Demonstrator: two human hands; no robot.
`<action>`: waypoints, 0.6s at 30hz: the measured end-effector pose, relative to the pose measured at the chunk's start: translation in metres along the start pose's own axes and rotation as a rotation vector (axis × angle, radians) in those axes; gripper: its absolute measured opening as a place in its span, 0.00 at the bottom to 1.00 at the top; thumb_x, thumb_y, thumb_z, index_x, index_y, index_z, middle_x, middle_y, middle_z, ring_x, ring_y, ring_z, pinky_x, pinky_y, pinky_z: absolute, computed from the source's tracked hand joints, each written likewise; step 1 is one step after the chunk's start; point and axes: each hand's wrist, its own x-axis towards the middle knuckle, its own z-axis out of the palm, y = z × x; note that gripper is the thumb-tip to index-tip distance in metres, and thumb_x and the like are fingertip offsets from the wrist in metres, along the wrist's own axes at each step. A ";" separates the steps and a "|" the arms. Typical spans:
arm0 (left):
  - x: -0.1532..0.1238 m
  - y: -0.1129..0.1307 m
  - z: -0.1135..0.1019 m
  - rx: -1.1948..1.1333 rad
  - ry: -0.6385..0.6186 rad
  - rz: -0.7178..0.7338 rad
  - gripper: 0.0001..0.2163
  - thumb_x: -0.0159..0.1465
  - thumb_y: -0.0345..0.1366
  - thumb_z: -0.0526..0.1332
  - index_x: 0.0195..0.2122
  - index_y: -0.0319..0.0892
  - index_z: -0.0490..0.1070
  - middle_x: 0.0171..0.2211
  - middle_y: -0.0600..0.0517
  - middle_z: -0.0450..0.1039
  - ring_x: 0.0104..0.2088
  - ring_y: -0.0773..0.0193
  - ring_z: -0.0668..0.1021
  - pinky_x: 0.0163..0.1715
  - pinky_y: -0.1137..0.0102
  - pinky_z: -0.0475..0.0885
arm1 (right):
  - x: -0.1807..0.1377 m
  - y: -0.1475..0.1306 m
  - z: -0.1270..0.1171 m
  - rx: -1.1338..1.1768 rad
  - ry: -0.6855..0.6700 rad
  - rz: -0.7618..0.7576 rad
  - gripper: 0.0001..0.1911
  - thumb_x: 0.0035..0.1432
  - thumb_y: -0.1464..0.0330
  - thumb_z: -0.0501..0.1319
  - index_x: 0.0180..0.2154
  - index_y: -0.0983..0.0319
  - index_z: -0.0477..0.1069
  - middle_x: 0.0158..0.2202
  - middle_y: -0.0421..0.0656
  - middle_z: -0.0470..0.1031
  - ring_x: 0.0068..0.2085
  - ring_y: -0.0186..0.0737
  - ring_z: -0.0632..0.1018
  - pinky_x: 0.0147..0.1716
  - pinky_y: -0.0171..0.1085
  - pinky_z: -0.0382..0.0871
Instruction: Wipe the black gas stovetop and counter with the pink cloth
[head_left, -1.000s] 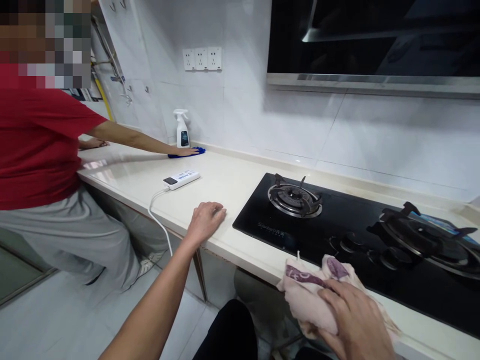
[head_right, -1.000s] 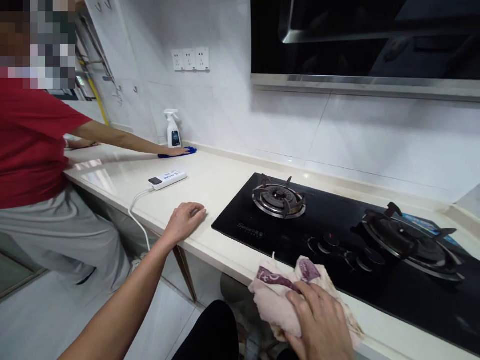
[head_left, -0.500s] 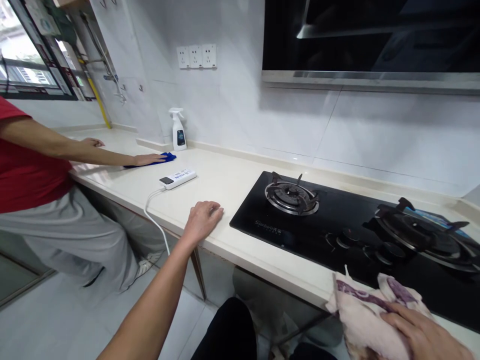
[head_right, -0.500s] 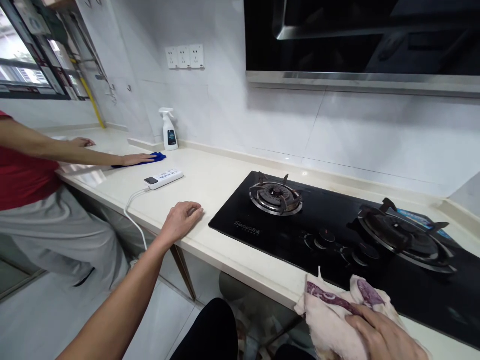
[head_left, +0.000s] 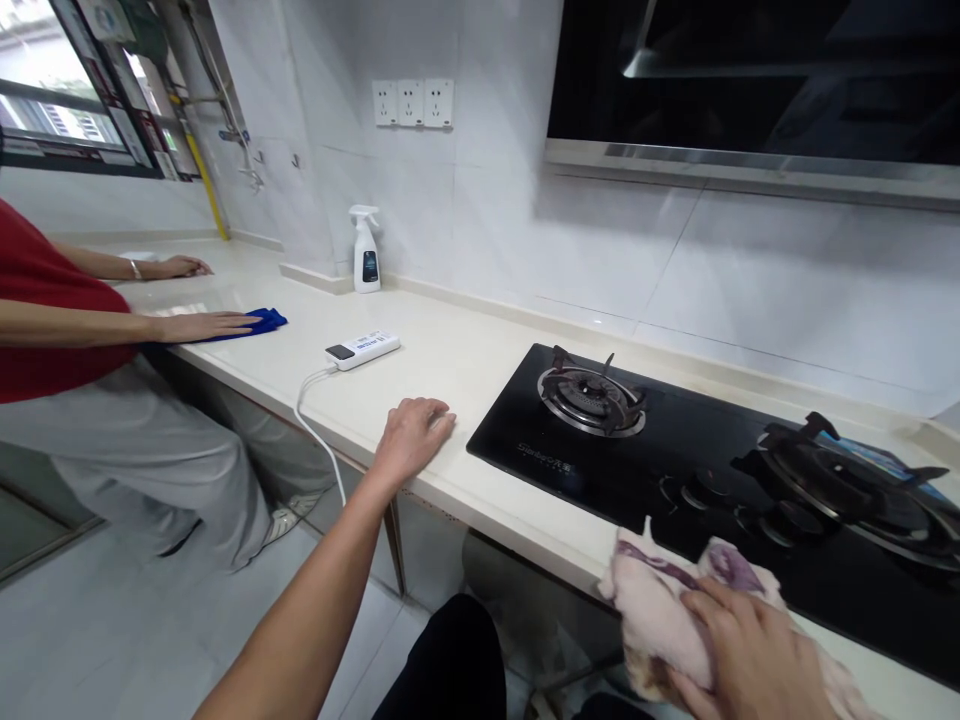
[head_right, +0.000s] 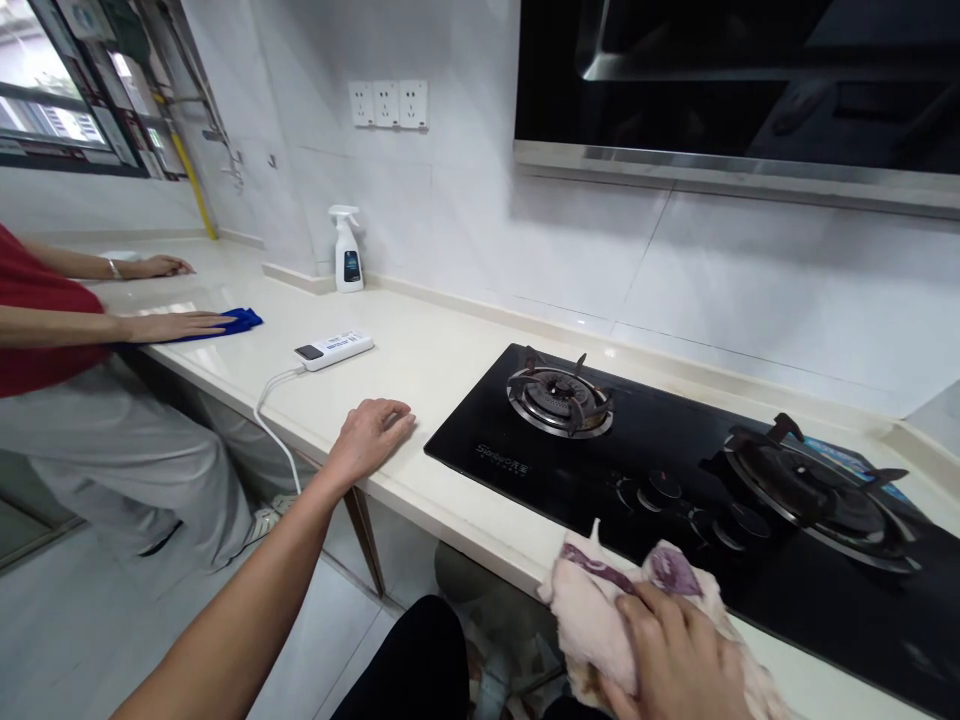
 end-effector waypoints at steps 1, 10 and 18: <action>0.000 0.000 0.000 -0.003 -0.001 0.000 0.14 0.69 0.46 0.56 0.45 0.47 0.78 0.46 0.47 0.81 0.53 0.49 0.76 0.53 0.56 0.69 | 0.012 -0.012 -0.001 0.015 0.004 -0.005 0.23 0.54 0.63 0.66 0.52 0.56 0.68 0.52 0.51 0.76 0.49 0.59 0.74 0.41 0.51 0.65; -0.001 0.002 0.000 0.027 -0.034 0.011 0.15 0.69 0.47 0.56 0.46 0.47 0.79 0.47 0.47 0.81 0.53 0.48 0.75 0.54 0.55 0.67 | 0.086 -0.082 -0.010 0.192 -0.029 0.028 0.31 0.43 0.59 0.76 0.48 0.57 0.71 0.50 0.47 0.75 0.47 0.55 0.72 0.42 0.46 0.61; 0.004 0.001 0.003 0.101 -0.086 0.023 0.14 0.68 0.47 0.57 0.44 0.48 0.79 0.46 0.46 0.78 0.54 0.47 0.75 0.54 0.54 0.67 | 0.104 -0.096 -0.013 0.240 -0.085 0.029 0.31 0.44 0.57 0.77 0.48 0.57 0.72 0.49 0.46 0.76 0.47 0.53 0.72 0.44 0.46 0.60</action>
